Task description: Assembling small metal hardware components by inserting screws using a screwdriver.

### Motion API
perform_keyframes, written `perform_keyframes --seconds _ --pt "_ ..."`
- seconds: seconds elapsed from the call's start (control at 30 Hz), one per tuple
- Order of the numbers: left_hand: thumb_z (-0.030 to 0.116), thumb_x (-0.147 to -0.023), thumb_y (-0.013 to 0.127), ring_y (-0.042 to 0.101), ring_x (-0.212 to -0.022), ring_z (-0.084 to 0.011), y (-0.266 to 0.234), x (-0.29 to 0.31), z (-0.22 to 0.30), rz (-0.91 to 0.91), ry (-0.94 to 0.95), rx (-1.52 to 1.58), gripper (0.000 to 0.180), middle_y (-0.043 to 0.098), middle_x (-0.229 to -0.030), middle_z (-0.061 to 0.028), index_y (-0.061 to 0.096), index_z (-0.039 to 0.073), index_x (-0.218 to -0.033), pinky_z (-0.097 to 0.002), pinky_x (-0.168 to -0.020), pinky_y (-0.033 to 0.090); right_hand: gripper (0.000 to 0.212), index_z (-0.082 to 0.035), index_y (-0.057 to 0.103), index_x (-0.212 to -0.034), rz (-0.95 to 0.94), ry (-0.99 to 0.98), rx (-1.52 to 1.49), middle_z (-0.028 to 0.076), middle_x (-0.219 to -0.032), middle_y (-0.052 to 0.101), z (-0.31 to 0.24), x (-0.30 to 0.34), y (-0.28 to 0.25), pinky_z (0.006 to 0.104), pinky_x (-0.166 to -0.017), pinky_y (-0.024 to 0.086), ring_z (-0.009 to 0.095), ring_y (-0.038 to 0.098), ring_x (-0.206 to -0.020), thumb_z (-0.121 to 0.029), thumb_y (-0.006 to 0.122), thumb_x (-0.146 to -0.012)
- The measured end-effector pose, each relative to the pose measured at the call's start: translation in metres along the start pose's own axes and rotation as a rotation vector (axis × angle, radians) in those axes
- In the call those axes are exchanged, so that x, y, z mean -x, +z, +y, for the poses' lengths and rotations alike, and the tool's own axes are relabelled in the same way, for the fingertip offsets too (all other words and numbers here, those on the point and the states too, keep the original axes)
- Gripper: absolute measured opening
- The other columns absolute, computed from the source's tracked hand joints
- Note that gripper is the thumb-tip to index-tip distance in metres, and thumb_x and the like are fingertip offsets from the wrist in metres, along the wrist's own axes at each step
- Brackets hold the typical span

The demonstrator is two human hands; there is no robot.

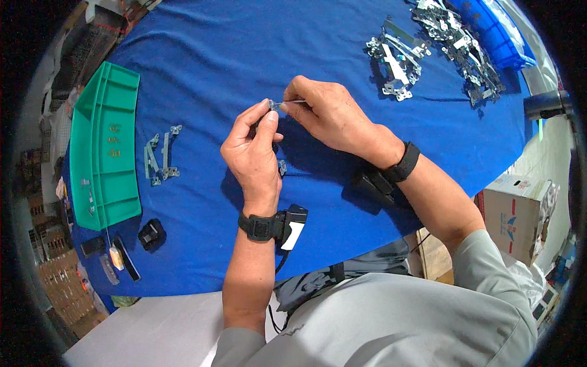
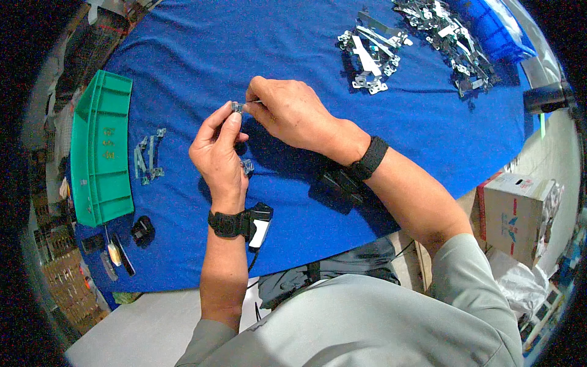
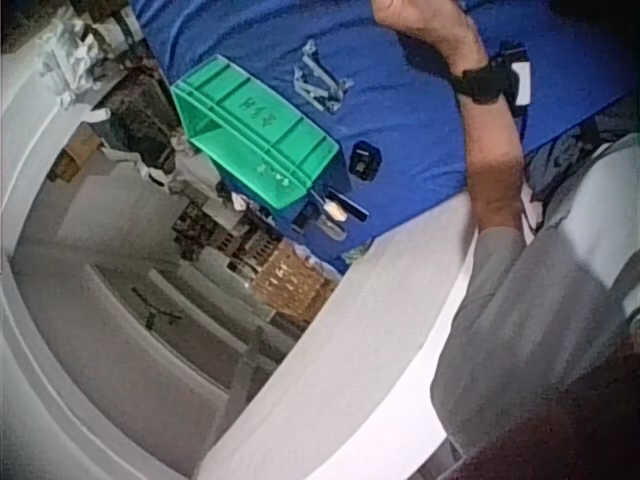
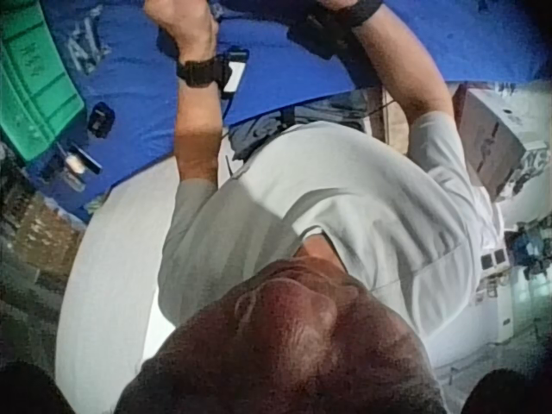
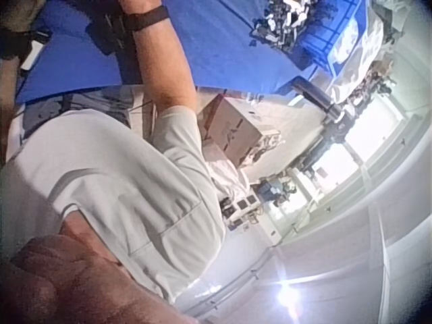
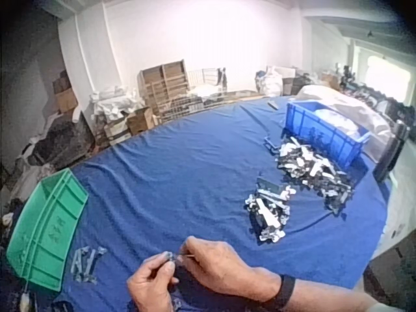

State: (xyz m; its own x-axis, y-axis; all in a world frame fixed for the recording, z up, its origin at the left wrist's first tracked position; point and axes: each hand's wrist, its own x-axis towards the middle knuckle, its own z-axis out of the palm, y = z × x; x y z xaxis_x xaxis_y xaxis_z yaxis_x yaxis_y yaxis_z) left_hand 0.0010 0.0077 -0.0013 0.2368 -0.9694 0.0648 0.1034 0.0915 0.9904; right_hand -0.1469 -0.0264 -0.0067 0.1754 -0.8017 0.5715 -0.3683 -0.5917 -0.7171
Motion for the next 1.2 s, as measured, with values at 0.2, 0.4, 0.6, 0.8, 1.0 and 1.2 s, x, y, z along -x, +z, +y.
perform_keyframes --seconds 0.2,0.4,0.6,0.8,1.0,1.2 --pt "0.000 -0.086 0.070 0.063 -0.075 -0.0096 0.001 0.000 0.000 -0.007 0.017 -0.009 0.022 0.070 -0.096 -0.0082 0.070 -0.002 -0.108 -0.0209 -0.059 0.053 0.024 -0.003 0.057 -0.083 -0.220 0.096 0.263 0.019 -0.068 0.062 0.000 -0.001 -0.007 0.0484 -0.054 0.047 0.040 0.062 -0.065 -0.024 0.062 -0.092" --pt "0.000 -0.086 0.070 0.064 -0.077 -0.0096 0.000 -0.001 -0.002 -0.004 0.010 -0.004 0.022 0.070 -0.098 -0.0083 0.070 -0.002 -0.108 -0.0211 -0.059 0.053 0.025 -0.002 0.058 -0.084 -0.082 0.012 0.059 0.018 -0.067 0.062 0.002 -0.001 -0.004 0.0481 -0.054 0.046 0.040 0.062 -0.065 -0.026 0.061 -0.093" --pt "0.000 -0.086 0.070 0.064 -0.077 -0.0096 0.000 -0.001 -0.004 0.000 0.021 0.010 0.022 0.070 -0.098 -0.0084 0.070 -0.002 -0.108 -0.0210 -0.059 0.053 0.024 -0.003 0.056 -0.083 -0.142 0.099 0.088 0.018 -0.067 0.061 -0.003 -0.002 -0.005 0.0485 -0.054 0.046 0.039 0.062 -0.065 -0.024 0.062 -0.092" --pt "0.000 -0.086 0.070 0.064 -0.078 -0.0099 -0.001 0.000 -0.002 -0.018 0.018 -0.001 0.021 0.070 -0.098 -0.0087 0.070 -0.002 -0.108 -0.0211 -0.059 0.053 0.022 0.000 0.054 -0.082 -0.181 0.044 0.188 0.017 -0.065 0.058 -0.002 -0.001 -0.009 0.0406 -0.053 0.044 0.035 0.059 -0.059 -0.016 0.064 -0.092" --pt "0.000 -0.087 0.069 0.064 -0.079 -0.0101 0.001 0.000 -0.002 -0.010 0.020 0.001 0.022 0.070 -0.098 -0.0085 0.070 -0.002 -0.108 -0.0214 -0.060 0.053 0.023 0.000 0.054 -0.081 -0.071 0.037 0.057 0.016 -0.063 0.056 -0.001 0.000 -0.004 0.0411 -0.052 0.043 0.035 0.058 -0.058 -0.016 0.065 -0.092" --pt "0.000 -0.087 0.069 0.064 -0.078 -0.0096 0.000 0.000 -0.002 -0.013 0.017 0.001 0.021 0.070 -0.098 -0.0079 0.070 -0.002 -0.108 -0.0210 -0.059 0.053 0.018 0.001 0.057 -0.090 -0.303 0.137 0.276 0.016 -0.073 0.064 -0.003 -0.002 -0.010 0.0390 -0.057 0.048 0.033 0.065 -0.067 -0.015 0.066 -0.091"
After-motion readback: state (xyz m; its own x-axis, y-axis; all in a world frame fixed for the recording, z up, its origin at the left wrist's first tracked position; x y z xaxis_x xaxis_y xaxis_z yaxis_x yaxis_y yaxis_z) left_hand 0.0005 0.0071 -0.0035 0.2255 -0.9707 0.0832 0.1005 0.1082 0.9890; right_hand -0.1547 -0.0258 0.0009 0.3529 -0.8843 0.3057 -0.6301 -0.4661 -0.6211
